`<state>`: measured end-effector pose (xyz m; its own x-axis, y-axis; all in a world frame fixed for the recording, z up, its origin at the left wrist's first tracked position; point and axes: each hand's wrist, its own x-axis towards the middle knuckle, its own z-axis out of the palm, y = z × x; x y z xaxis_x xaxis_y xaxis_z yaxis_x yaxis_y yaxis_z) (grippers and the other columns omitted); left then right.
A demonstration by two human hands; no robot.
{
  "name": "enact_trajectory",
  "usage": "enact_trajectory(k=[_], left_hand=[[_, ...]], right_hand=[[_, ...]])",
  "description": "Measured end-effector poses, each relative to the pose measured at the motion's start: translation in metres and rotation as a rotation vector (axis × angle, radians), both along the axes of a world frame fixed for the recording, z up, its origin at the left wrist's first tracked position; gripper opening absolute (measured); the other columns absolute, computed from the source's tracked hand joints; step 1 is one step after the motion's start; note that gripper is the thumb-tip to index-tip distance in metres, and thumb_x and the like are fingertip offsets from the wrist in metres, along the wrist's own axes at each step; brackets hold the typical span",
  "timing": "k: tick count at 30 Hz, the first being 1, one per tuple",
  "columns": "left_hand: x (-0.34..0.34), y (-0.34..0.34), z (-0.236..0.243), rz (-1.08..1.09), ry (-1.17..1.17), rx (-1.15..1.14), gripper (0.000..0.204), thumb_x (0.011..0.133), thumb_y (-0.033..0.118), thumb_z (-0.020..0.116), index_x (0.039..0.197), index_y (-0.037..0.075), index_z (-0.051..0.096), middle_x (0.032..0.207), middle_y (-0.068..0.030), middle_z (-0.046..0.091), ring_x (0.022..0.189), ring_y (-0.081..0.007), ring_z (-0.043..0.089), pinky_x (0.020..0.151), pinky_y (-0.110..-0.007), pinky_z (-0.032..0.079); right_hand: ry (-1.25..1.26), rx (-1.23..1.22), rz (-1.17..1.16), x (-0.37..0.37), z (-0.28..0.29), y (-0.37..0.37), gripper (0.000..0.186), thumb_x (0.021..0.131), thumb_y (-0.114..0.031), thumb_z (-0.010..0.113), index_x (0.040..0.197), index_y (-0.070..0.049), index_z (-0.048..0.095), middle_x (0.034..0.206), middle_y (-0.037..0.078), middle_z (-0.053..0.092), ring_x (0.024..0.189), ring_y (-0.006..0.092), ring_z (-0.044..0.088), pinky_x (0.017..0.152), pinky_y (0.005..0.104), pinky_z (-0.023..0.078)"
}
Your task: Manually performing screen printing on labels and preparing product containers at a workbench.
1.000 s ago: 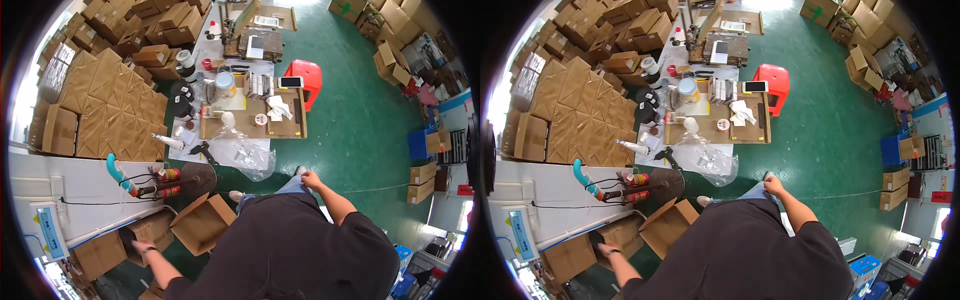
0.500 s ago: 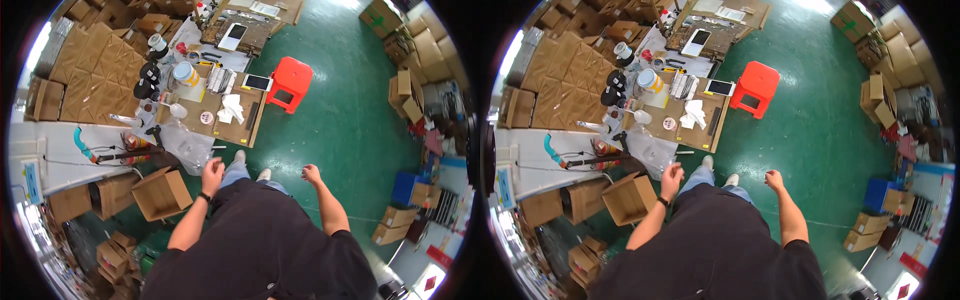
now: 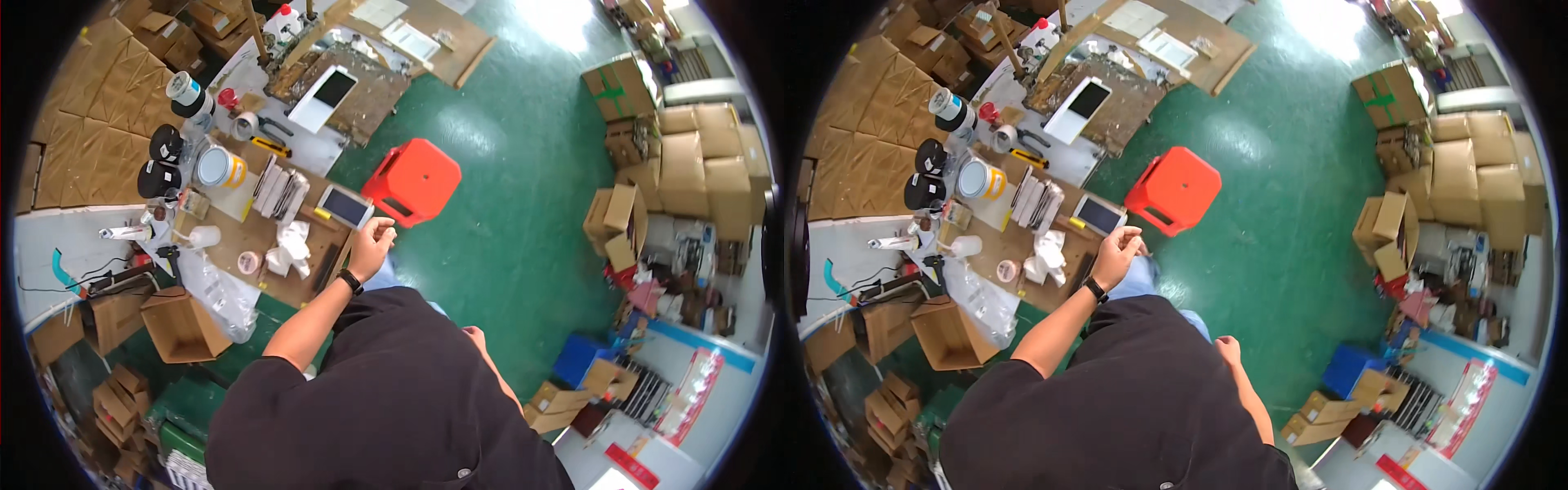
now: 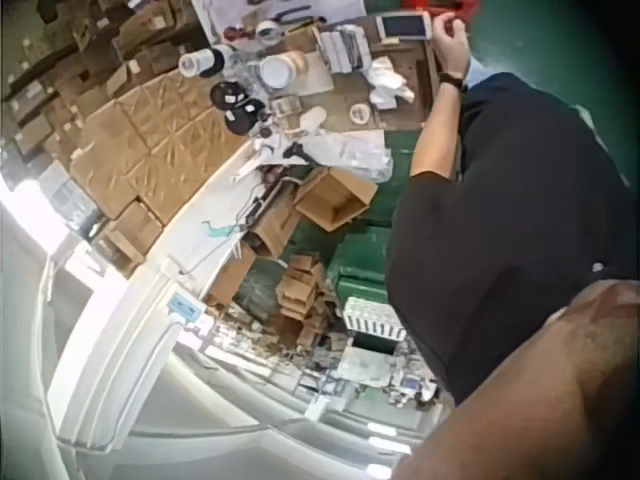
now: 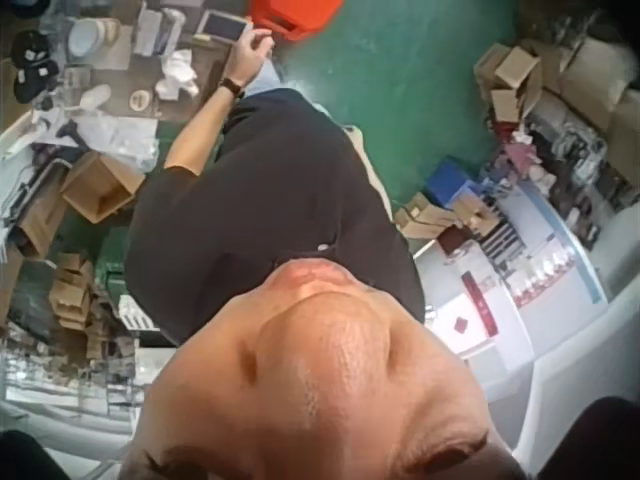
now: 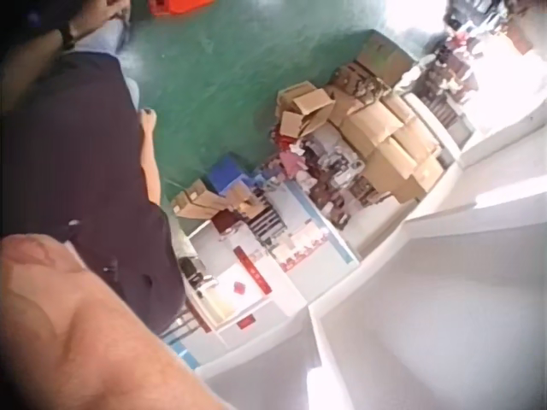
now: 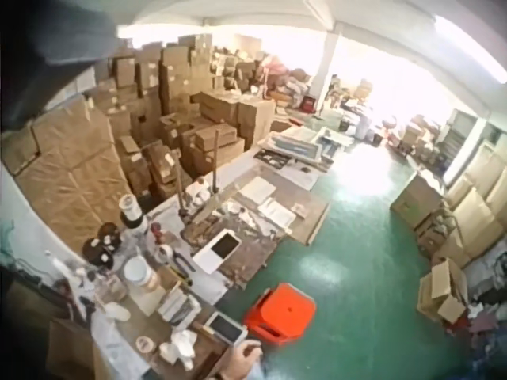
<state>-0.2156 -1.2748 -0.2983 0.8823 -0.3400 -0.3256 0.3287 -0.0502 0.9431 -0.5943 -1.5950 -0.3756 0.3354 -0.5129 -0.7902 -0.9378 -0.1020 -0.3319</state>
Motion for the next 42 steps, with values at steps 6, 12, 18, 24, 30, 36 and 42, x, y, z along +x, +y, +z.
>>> enact_trajectory(k=[6, 12, 18, 24, 30, 36, 42], left_hand=[[0.102, -0.036, 0.024, 0.112, -0.025, 0.060, 0.025, 0.104, 0.011, 0.066, 0.126, 0.000, 0.068, 0.102, -0.0093, 0.074, 0.083, -0.0149, 0.068, 0.076, -0.028, 0.059], [0.167, -0.037, -0.002, 0.451, 0.008, 0.156, 0.024, 0.105, 0.010, 0.065, 0.126, -0.001, 0.068, 0.104, -0.0091, 0.074, 0.086, -0.0161, 0.069, 0.080, -0.029, 0.059], [0.211, -0.064, -0.021, 0.784, 0.032, 0.281, 0.026, 0.107, 0.014, 0.065, 0.129, 0.000, 0.067, 0.104, -0.0084, 0.073, 0.089, -0.0171, 0.068, 0.080, -0.030, 0.058], [0.283, -0.146, -0.016, 1.064, 0.022, 0.353, 0.026, 0.108, 0.013, 0.066, 0.131, 0.000, 0.067, 0.105, -0.0083, 0.073, 0.090, -0.0155, 0.068, 0.083, -0.029, 0.058], [0.341, -0.208, 0.001, 0.604, -0.228, 0.425, 0.024, 0.101, 0.004, 0.070, 0.125, -0.001, 0.070, 0.106, -0.0106, 0.075, 0.088, -0.0197, 0.069, 0.083, -0.031, 0.056], [0.334, -0.202, -0.026, 0.550, -0.517, 0.529, 0.025, 0.096, 0.000, 0.072, 0.120, -0.001, 0.073, 0.105, -0.0105, 0.076, 0.087, -0.0229, 0.070, 0.081, -0.032, 0.055], [0.297, -0.172, -0.054, 0.354, -0.773, 0.755, 0.024, 0.093, -0.002, 0.073, 0.118, 0.000, 0.075, 0.105, -0.0098, 0.076, 0.086, -0.0234, 0.071, 0.079, -0.032, 0.055]], right_hand=[[0.036, -0.058, 0.022, 0.190, 0.024, -0.143, 0.023, 0.093, -0.011, 0.062, 0.109, 0.000, 0.074, 0.082, 0.012, 0.070, 0.062, 0.0183, 0.065, 0.049, 0.0281, 0.049], [-0.400, -0.043, 0.409, 0.475, 0.035, -0.169, 0.025, 0.097, -0.015, 0.065, 0.114, 0.001, 0.074, 0.085, 0.010, 0.073, 0.069, 0.0179, 0.066, 0.061, 0.0281, 0.054], [-0.795, -0.018, 0.500, 0.771, 0.001, -0.191, 0.034, 0.096, -0.013, 0.073, 0.126, 0.002, 0.069, 0.110, 0.015, 0.073, 0.084, 0.0242, 0.070, 0.074, 0.0331, 0.059], [-0.714, -0.443, 1.018, 0.969, -0.055, -0.254, 0.060, 0.090, -0.029, 0.082, 0.139, -0.001, 0.061, 0.132, 0.020, 0.063, 0.112, 0.0357, 0.065, 0.093, 0.0457, 0.056], [-0.637, -0.654, 1.325, 1.007, -0.058, -0.240, 0.076, 0.085, -0.042, 0.084, 0.143, -0.001, 0.058, 0.137, 0.020, 0.059, 0.124, 0.0394, 0.058, 0.104, 0.0491, 0.050], [-0.785, -0.797, 1.251, 0.993, -0.082, -0.250, 0.076, 0.083, -0.047, 0.085, 0.138, -0.001, 0.062, 0.135, 0.019, 0.060, 0.124, 0.0401, 0.057, 0.108, 0.0492, 0.047], [-0.910, -0.499, 1.013, 1.010, -0.089, -0.262, 0.063, 0.089, -0.033, 0.084, 0.136, 0.002, 0.062, 0.110, 0.016, 0.069, 0.094, 0.0340, 0.068, 0.085, 0.0412, 0.058]])
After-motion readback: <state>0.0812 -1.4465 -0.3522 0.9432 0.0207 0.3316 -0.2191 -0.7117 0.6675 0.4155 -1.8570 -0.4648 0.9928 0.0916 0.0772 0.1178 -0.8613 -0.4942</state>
